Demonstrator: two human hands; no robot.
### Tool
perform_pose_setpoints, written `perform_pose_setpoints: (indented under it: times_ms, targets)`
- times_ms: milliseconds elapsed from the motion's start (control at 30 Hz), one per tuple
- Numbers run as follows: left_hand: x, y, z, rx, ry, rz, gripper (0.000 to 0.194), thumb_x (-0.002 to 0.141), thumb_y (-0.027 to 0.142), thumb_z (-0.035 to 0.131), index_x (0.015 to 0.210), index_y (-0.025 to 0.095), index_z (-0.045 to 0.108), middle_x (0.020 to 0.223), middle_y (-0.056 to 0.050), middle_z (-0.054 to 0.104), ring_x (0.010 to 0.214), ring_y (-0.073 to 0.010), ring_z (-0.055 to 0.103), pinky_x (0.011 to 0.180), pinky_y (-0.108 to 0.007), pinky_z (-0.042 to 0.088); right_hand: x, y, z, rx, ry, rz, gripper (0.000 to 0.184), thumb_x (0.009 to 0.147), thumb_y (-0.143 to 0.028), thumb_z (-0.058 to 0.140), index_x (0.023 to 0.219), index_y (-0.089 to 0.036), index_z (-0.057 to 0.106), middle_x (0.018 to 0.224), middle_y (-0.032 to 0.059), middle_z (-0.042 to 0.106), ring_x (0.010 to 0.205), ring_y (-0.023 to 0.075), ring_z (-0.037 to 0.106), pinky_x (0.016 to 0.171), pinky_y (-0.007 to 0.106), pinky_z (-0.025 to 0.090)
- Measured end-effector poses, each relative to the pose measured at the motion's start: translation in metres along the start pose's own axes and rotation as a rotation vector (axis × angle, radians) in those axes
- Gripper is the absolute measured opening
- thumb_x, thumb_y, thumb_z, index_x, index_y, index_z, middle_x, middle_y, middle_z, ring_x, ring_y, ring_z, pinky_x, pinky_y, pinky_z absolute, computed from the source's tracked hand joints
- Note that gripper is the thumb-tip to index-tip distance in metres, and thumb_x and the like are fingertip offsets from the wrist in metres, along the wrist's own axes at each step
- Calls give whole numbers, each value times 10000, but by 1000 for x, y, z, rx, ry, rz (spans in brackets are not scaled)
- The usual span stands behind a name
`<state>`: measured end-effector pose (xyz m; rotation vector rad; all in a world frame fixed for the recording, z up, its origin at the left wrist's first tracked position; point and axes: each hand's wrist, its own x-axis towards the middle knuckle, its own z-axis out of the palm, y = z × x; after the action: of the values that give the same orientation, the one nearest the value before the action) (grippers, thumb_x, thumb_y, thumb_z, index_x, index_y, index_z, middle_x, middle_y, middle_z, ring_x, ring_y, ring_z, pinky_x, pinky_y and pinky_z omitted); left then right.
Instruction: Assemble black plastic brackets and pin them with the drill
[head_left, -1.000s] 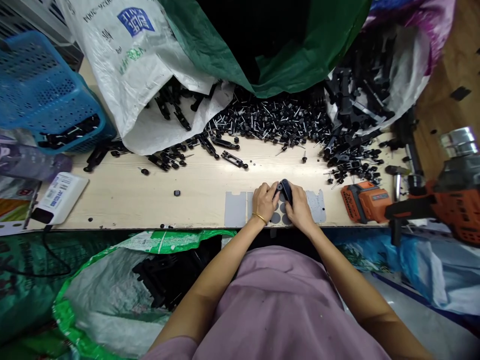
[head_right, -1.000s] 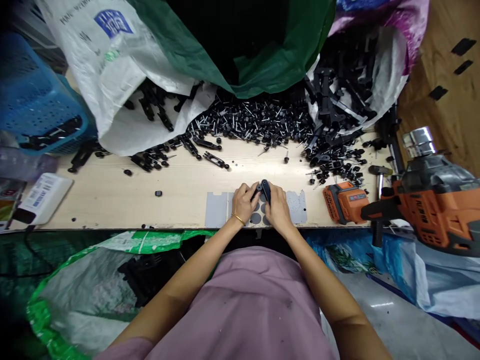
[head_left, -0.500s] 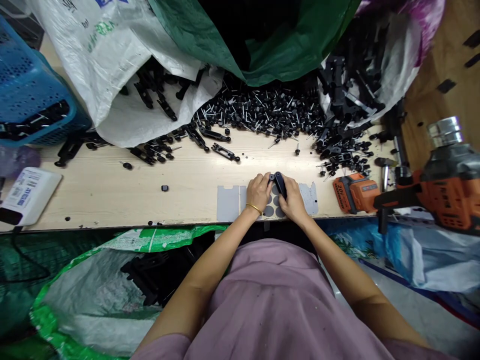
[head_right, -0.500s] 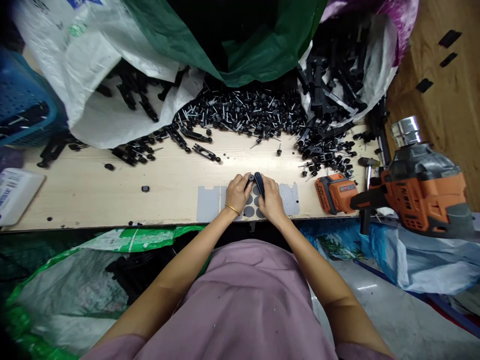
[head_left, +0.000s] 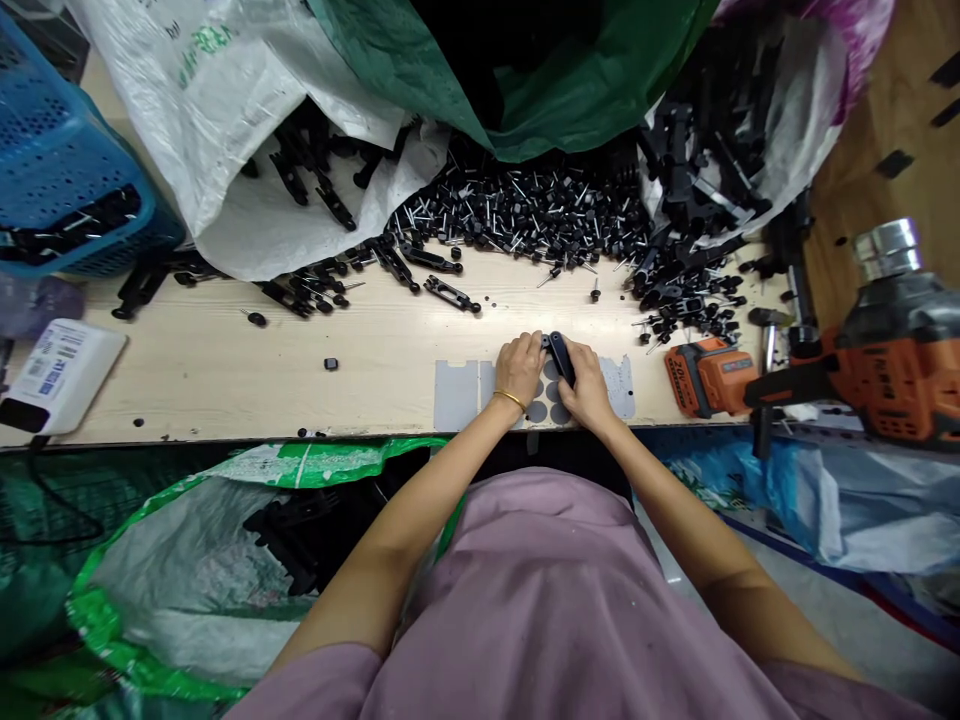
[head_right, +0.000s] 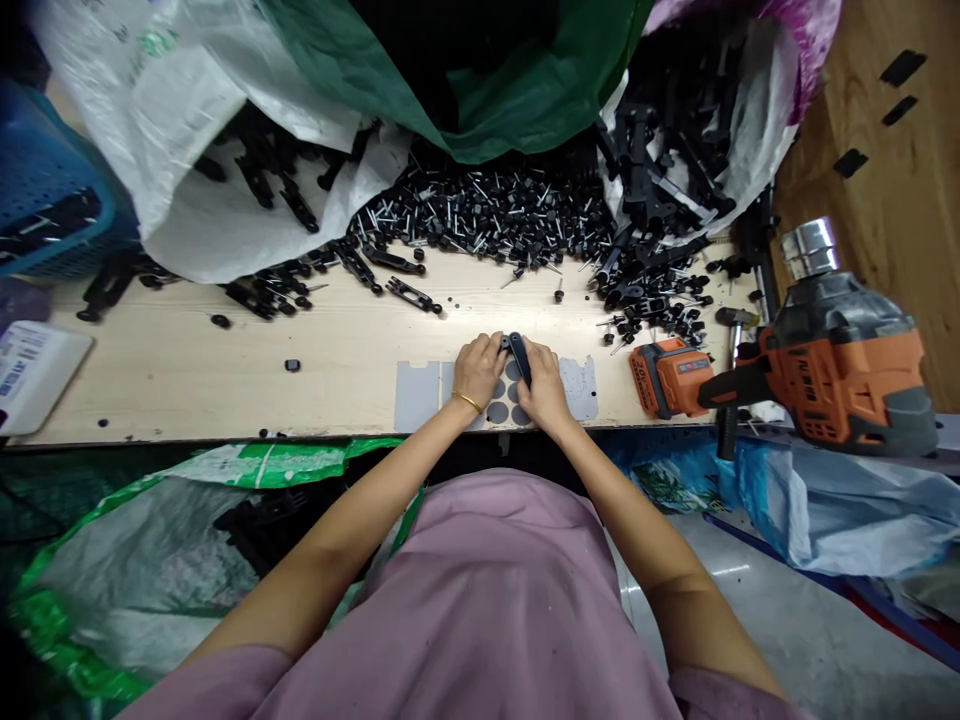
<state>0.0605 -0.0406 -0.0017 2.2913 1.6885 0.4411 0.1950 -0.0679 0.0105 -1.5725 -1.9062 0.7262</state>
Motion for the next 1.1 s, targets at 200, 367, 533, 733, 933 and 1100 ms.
perform_pose_setpoints:
  times_ms: [200, 367, 533, 733, 933, 1100]
  targets:
    - [10, -9, -4, -155, 17, -34, 336, 922, 224, 400, 1210, 104, 522, 964, -101, 588, 845, -203, 567, 774, -313, 450, 0, -1, -2, 4, -13, -5, 710, 681, -91, 437, 1379, -188, 351, 1244, 114, 480, 1125, 286, 441, 987, 498, 388]
    - [25, -23, -8, -317, -139, 222, 290, 894, 235, 477, 1161, 169, 568, 909, -50, 580, 851, -173, 571, 794, -278, 465, 0, -2, -3, 11, -22, 12, 725, 690, -97, 452, 1395, -215, 333, 1235, 108, 476, 1124, 288, 440, 983, 500, 396]
    - [11, -1, 4, -286, 81, -114, 347, 904, 187, 411, 1217, 96, 528, 939, -94, 574, 868, -195, 566, 803, -305, 468, 1, -2, -2, 31, -34, -2, 731, 687, -92, 452, 1399, -197, 321, 1244, 120, 470, 1130, 287, 435, 986, 494, 396]
    - [8, 1, 6, -383, 61, -65, 341, 898, 216, 435, 1213, 141, 544, 904, -67, 577, 851, -177, 568, 792, -288, 469, 1, -4, -2, 50, -34, 35, 729, 716, -93, 443, 1419, -203, 288, 1247, 120, 456, 1148, 279, 426, 998, 488, 391]
    - [0, 17, 15, -403, 169, -215, 358, 909, 228, 425, 1247, 169, 530, 898, -71, 576, 827, -176, 553, 787, -307, 458, 2, -5, 1, 68, -41, 66, 712, 750, -111, 437, 1434, -215, 265, 1252, 125, 458, 1152, 285, 430, 983, 494, 403]
    - [3, 11, 10, -426, 136, -180, 360, 914, 236, 412, 1243, 161, 538, 866, -72, 583, 796, -171, 556, 771, -303, 465, 4, -7, -2, 81, -60, 89, 714, 762, -108, 426, 1441, -234, 247, 1261, 119, 452, 1162, 279, 427, 987, 494, 403]
